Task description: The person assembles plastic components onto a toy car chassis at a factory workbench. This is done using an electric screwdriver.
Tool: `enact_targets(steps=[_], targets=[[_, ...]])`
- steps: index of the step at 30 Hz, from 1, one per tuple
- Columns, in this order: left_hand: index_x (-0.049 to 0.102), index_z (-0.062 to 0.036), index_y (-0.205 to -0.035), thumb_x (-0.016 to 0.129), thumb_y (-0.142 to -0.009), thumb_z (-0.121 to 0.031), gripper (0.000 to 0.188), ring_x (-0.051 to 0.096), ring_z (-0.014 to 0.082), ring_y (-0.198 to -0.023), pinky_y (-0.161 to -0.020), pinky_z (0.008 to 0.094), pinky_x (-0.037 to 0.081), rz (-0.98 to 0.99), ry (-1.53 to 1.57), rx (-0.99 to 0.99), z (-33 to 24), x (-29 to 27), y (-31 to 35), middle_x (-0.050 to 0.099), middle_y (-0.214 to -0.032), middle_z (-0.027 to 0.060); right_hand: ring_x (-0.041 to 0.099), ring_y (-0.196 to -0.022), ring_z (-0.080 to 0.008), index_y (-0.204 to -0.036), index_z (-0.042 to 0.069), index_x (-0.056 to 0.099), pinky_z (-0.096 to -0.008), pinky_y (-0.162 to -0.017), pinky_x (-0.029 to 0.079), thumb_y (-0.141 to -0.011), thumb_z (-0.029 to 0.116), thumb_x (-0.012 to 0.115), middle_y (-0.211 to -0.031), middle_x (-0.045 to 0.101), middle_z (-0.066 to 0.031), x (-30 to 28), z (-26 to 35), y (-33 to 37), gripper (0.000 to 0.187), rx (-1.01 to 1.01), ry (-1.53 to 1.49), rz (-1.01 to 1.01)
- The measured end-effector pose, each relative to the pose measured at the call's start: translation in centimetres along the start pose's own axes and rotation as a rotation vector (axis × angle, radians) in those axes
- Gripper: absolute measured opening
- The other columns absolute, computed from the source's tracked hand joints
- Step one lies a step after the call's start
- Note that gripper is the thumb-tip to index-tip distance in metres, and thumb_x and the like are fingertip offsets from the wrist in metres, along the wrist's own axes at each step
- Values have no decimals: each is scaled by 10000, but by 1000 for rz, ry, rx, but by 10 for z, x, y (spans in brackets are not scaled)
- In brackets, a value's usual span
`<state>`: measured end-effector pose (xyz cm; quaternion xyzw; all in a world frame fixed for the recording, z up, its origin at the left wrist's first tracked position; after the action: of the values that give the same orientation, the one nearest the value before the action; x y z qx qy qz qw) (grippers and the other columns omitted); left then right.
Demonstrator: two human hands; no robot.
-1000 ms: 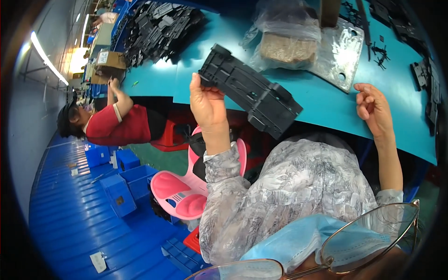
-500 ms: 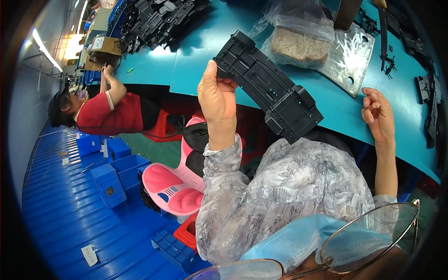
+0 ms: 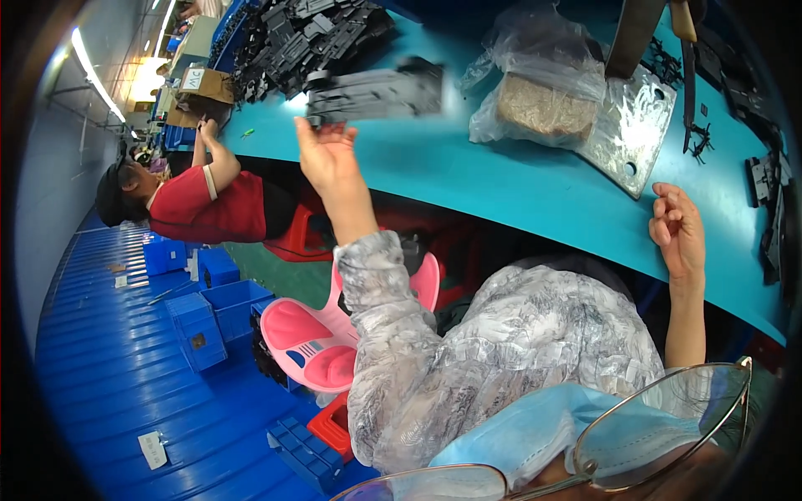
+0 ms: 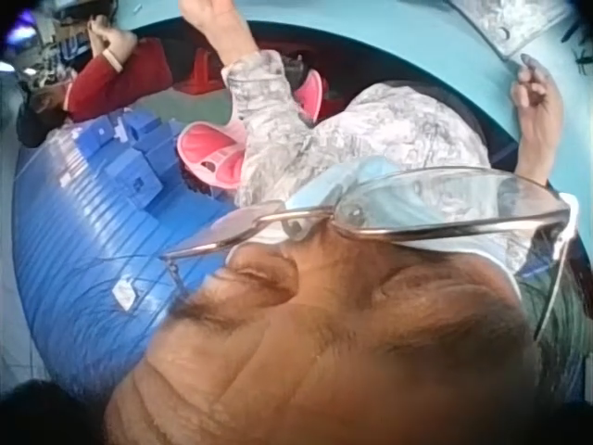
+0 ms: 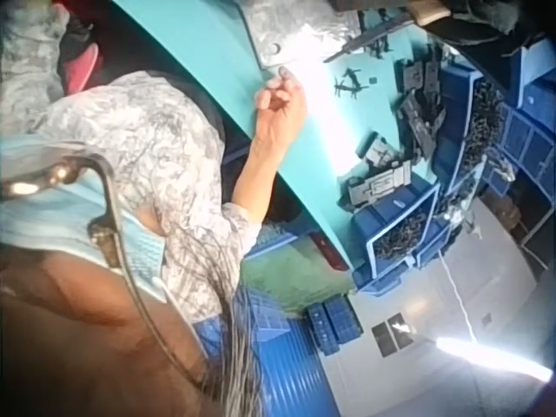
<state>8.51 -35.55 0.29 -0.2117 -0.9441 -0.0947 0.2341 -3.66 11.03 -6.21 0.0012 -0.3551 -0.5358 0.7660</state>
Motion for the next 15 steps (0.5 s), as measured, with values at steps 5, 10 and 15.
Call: enact_targets(steps=[5,10,15], targets=[[435,8,-933,467,-816,-283,315,506,253,-723,-631,343,497,23,215,135,-28,5,-86,482,-846,133,377,-338,-84,-916,-69,482,-199,-331,270,-799,120,432,-616,508,-60,3,3,2,229,2,-9,5],[339,97,-994,454,-825,-220,378,511,308,-805,-677,360,498,20,209,65,-23,23,-116,439,-961,224,371,-338,-85,-908,-65,486,-202,-335,271,-797,119,434,-610,507,-57,6,2,1,221,0,-9,14],[423,58,-901,458,-812,-155,233,517,260,-711,-600,342,464,137,116,6,11,47,-61,506,-810,126,375,-355,-88,-891,-46,501,-198,-343,276,-792,132,445,-605,502,-53,0,5,10,211,-35,3,5]])
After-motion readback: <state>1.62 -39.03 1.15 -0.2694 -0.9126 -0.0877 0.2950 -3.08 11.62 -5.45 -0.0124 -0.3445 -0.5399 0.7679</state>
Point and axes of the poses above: each hand's wrist, its own y-axis away from the middle knuckle, its own x-axis out of the palm, z = x × y, the point moved 7 cm from there along -y, towards the middle knuckle
